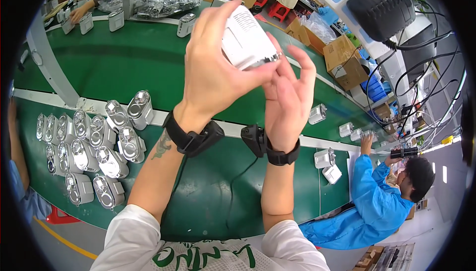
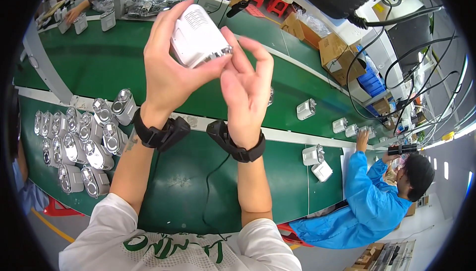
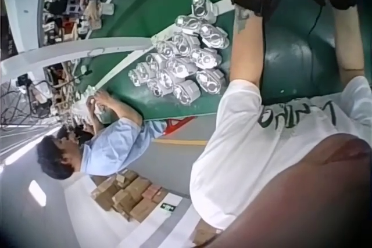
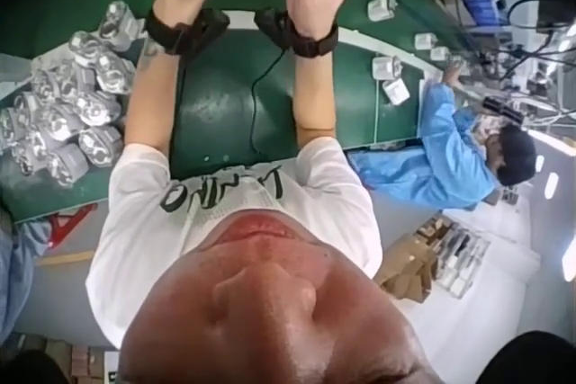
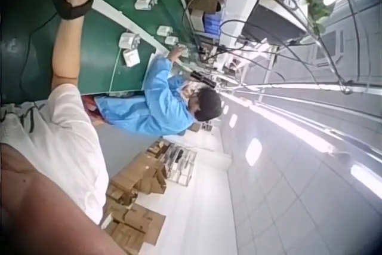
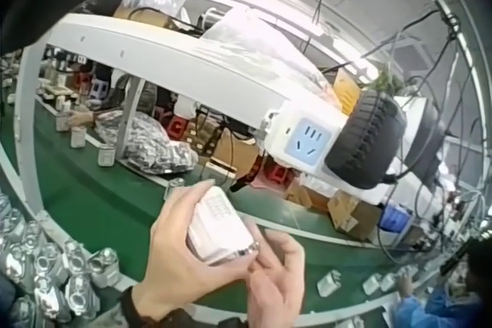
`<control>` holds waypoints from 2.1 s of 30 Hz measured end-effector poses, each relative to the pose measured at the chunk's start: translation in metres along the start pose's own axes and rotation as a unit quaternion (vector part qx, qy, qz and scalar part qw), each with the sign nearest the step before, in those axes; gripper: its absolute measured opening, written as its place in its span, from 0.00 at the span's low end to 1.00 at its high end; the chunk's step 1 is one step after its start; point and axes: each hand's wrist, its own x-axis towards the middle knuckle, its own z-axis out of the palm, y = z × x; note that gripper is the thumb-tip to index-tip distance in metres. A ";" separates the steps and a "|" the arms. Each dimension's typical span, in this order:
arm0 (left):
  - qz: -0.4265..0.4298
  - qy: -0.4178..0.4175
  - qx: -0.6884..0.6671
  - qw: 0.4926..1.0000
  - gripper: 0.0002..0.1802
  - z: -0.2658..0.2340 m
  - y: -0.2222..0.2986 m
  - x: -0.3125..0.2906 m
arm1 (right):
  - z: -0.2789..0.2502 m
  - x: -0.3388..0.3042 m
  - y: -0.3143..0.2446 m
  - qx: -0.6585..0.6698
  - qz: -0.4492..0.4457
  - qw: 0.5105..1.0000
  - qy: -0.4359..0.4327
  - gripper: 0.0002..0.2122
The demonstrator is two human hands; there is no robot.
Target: Assembling small white electronic device components on a factory assembly line.
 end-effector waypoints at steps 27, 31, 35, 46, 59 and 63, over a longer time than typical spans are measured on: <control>0.177 -0.019 0.167 0.970 0.45 0.002 0.017 0.001 | -0.005 -0.008 -0.019 -0.038 0.080 0.996 0.003 0.24; 0.180 -0.018 0.172 0.968 0.44 0.002 0.016 0.001 | -0.003 -0.010 -0.018 -0.058 0.070 0.996 0.016 0.24; 0.187 -0.012 0.171 0.967 0.44 0.003 0.014 0.000 | -0.004 -0.009 -0.016 -0.061 0.069 0.996 0.021 0.23; -0.440 -0.146 -0.164 0.871 0.41 -0.004 -0.019 -0.001 | -0.014 0.002 0.021 -0.279 0.035 0.960 -0.018 0.35; -0.268 -0.323 0.126 0.899 0.32 -0.013 -0.015 -0.012 | -0.147 0.029 0.097 -0.552 0.348 0.723 -0.228 0.45; -0.214 -0.220 0.142 0.941 0.21 -0.013 0.000 -0.007 | -0.098 0.083 0.145 -0.687 0.131 0.687 -0.196 0.51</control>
